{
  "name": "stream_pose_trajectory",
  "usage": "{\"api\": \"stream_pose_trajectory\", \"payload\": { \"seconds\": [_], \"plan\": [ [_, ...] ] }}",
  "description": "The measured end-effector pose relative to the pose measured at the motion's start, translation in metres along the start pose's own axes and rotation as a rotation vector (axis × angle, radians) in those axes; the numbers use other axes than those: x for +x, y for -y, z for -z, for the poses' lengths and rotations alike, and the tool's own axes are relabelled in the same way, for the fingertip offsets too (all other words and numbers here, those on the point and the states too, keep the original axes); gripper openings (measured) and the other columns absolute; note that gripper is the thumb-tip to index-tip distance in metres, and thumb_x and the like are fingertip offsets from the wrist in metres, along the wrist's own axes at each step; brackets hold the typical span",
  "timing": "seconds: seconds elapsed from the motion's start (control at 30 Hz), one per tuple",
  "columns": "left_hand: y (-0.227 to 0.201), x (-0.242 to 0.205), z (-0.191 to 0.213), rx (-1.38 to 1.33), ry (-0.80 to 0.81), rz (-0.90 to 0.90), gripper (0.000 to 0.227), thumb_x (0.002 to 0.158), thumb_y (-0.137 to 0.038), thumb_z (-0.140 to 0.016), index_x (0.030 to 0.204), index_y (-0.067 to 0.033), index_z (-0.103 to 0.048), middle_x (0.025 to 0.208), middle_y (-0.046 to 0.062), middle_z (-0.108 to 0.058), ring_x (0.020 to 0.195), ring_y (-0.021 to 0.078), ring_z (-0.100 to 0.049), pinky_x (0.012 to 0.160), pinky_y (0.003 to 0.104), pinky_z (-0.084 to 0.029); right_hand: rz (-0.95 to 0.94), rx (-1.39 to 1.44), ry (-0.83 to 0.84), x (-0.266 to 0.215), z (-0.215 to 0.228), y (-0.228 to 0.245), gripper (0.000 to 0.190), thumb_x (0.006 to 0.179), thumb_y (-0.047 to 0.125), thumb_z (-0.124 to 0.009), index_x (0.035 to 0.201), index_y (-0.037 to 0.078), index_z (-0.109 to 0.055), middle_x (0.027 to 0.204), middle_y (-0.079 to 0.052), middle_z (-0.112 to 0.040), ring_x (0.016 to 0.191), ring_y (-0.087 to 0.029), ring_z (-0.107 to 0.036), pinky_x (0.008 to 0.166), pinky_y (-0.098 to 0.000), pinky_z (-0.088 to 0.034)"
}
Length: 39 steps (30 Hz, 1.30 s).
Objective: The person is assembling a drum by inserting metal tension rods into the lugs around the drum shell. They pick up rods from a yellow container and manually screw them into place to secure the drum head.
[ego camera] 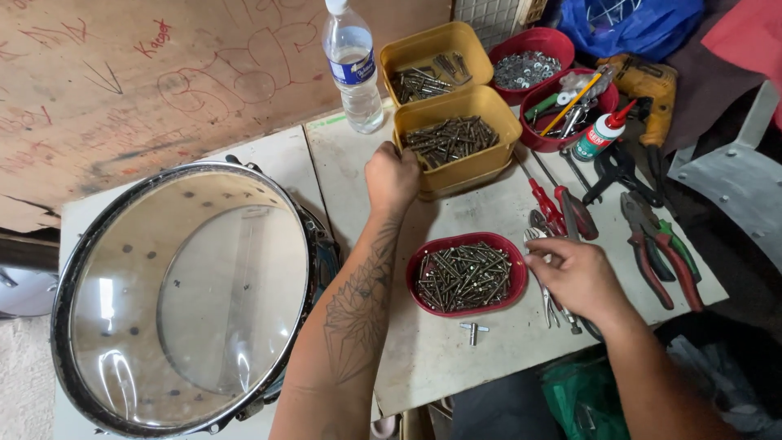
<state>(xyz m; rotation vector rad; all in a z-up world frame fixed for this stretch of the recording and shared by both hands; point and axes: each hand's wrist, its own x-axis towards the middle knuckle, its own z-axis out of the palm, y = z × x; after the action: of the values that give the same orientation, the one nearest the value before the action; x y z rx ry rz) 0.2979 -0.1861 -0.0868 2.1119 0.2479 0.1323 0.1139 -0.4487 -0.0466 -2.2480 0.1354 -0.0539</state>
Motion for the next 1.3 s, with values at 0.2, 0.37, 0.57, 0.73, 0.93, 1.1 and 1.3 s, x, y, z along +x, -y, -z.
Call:
{"api": "stream_pose_trajectory", "payload": {
  "seconds": [0.2, 0.37, 0.57, 0.73, 0.93, 1.1, 1.3],
  "plan": [
    [0.009, 0.003, -0.014, 0.041, -0.035, 0.018, 0.028, 0.088, -0.029, -0.059, 0.093, -0.0026, -0.068, 0.082, 0.022, -0.072, 0.093, 0.0445, -0.073, 0.079, 0.053, -0.06, 0.223, -0.305, 0.325, 0.001, -0.034, 0.037, 0.028, 0.085, 0.009, -0.074, 0.111, 0.016, -0.082, 0.104, -0.009, -0.08, 0.059, -0.014, -0.07, 0.061, -0.0274, -0.06],
    [0.006, -0.018, -0.006, 0.019, -0.124, -0.027, 0.029, 0.088, -0.029, -0.066, 0.099, -0.0018, -0.067, 0.095, 0.021, -0.068, 0.1, 0.0446, -0.069, 0.083, 0.052, -0.059, 0.273, -0.512, 0.666, 0.012, -0.05, 0.064, 0.051, 0.082, 0.018, -0.083, 0.131, 0.018, -0.071, 0.147, -0.012, -0.057, 0.14, -0.034, -0.049, 0.116, -0.0519, -0.041],
    [-0.022, -0.084, 0.033, 0.102, -0.141, -0.266, 0.031, 0.087, -0.021, -0.07, 0.112, -0.0025, -0.067, 0.116, 0.018, -0.059, 0.11, 0.0434, -0.062, 0.092, 0.055, -0.053, 0.412, -0.597, 0.707, 0.025, -0.059, 0.06, 0.056, 0.071, 0.023, -0.089, 0.126, 0.025, -0.075, 0.142, -0.01, -0.059, 0.128, -0.036, -0.054, 0.104, -0.0515, -0.049],
    [-0.039, -0.144, 0.097, 0.165, -0.132, -0.441, 0.03, 0.084, -0.024, -0.073, 0.107, -0.0046, -0.068, 0.113, 0.017, -0.063, 0.107, 0.0434, -0.063, 0.091, 0.052, -0.05, 0.382, -0.516, 0.686, 0.029, -0.061, 0.044, 0.047, 0.073, 0.022, -0.084, 0.12, 0.022, -0.078, 0.132, -0.005, -0.067, 0.12, -0.03, -0.058, 0.1, -0.0439, -0.052],
    [-0.045, -0.183, 0.198, 0.225, -0.243, -0.546, 0.022, 0.083, -0.015, -0.076, 0.1, -0.0027, -0.07, 0.111, 0.019, -0.068, 0.1, 0.0429, -0.068, 0.085, 0.048, -0.052, 0.326, -0.441, 0.674, 0.027, -0.06, 0.037, 0.038, 0.083, 0.018, -0.078, 0.121, 0.017, -0.078, 0.131, -0.007, -0.071, 0.128, -0.029, -0.059, 0.111, -0.0452, -0.047],
    [0.024, -0.16, 0.263, 0.543, -0.43, -0.495, 0.024, 0.087, -0.015, -0.085, 0.106, -0.0058, -0.075, 0.112, 0.013, -0.071, 0.099, 0.0382, -0.07, 0.086, 0.045, -0.052, 0.273, -0.347, 0.602, 0.031, -0.058, 0.038, 0.028, 0.089, 0.007, -0.07, 0.115, 0.011, -0.08, 0.119, -0.011, -0.077, 0.123, -0.029, -0.066, 0.11, -0.0452, -0.049],
    [0.071, -0.127, 0.302, 0.678, -0.345, -0.266, 0.025, 0.101, -0.029, -0.07, 0.109, -0.0049, -0.073, 0.104, 0.01, -0.07, 0.101, 0.0345, -0.064, 0.087, 0.053, -0.047, 0.389, -0.241, 0.487, 0.041, -0.069, 0.001, 0.025, 0.086, 0.004, -0.069, 0.106, 0.011, -0.081, 0.112, -0.003, -0.08, 0.109, -0.02, -0.074, 0.107, -0.0367, -0.056]
  ]
}}
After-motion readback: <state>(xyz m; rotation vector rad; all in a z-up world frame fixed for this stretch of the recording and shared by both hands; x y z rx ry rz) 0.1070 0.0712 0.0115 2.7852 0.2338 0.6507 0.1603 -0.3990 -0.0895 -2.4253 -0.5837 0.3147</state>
